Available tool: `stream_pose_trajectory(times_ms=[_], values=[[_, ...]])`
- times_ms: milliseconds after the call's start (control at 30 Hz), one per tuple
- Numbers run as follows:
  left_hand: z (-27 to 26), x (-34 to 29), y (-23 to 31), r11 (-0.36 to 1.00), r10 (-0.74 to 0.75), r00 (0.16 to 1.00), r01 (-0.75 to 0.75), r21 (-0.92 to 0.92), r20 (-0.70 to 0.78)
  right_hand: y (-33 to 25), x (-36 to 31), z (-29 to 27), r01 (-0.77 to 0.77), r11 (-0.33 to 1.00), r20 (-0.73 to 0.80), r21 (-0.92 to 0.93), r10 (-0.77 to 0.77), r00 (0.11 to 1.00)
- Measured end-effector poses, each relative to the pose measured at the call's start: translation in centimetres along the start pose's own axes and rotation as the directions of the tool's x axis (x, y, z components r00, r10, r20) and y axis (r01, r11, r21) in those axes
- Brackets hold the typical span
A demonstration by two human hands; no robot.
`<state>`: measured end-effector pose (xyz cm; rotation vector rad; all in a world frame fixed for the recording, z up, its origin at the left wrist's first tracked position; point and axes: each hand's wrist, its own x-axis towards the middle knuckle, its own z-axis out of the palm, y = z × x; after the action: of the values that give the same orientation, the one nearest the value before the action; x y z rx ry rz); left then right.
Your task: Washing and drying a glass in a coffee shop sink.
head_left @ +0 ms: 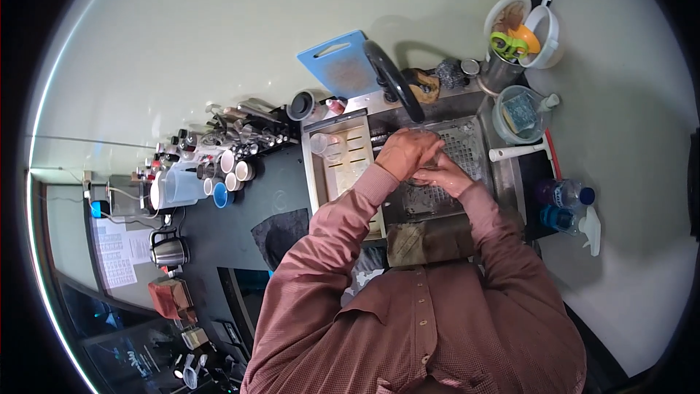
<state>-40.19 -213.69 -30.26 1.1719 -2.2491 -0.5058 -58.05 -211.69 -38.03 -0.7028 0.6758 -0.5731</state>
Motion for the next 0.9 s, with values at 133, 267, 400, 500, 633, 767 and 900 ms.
stream_pose_trajectory(times_ms=[133,267,400,500,633,767,900], values=[[0.0,-0.1,2.5,0.916,0.204,0.978,-0.205,0.346,0.040,0.7,2.5,-3.0,0.093,0.722,0.060,-0.686,-0.072,0.996],[-3.5,0.2,4.4,0.829,-0.202,0.892,-0.064,0.555,0.404,-0.5,1.8,-1.6,0.449,0.532,-0.043,-0.718,-0.678,0.734],[-1.8,1.4,1.9,0.868,-0.040,0.913,-0.169,0.467,0.405,-1.2,2.2,-1.5,0.433,0.217,0.129,-0.875,-0.758,0.640],[-2.4,5.7,3.2,0.894,-0.442,0.358,0.254,0.370,0.822,0.1,2.2,-2.2,0.502,0.378,0.066,-0.778,-0.745,0.664],[0.3,2.5,0.1,0.958,-0.284,0.693,0.229,0.172,0.663,2.0,2.2,-1.4,0.374,0.355,-0.046,-0.857,-0.775,0.630],[-0.1,3.6,2.9,0.880,-0.458,0.601,0.202,0.431,0.654,2.7,3.0,-2.3,0.418,0.291,0.020,-0.860,-0.801,0.599],[0.7,4.2,2.8,0.841,-0.528,0.536,0.227,0.491,0.658,4.4,3.4,-2.4,0.434,0.371,-0.045,-0.821,-0.800,0.598]])
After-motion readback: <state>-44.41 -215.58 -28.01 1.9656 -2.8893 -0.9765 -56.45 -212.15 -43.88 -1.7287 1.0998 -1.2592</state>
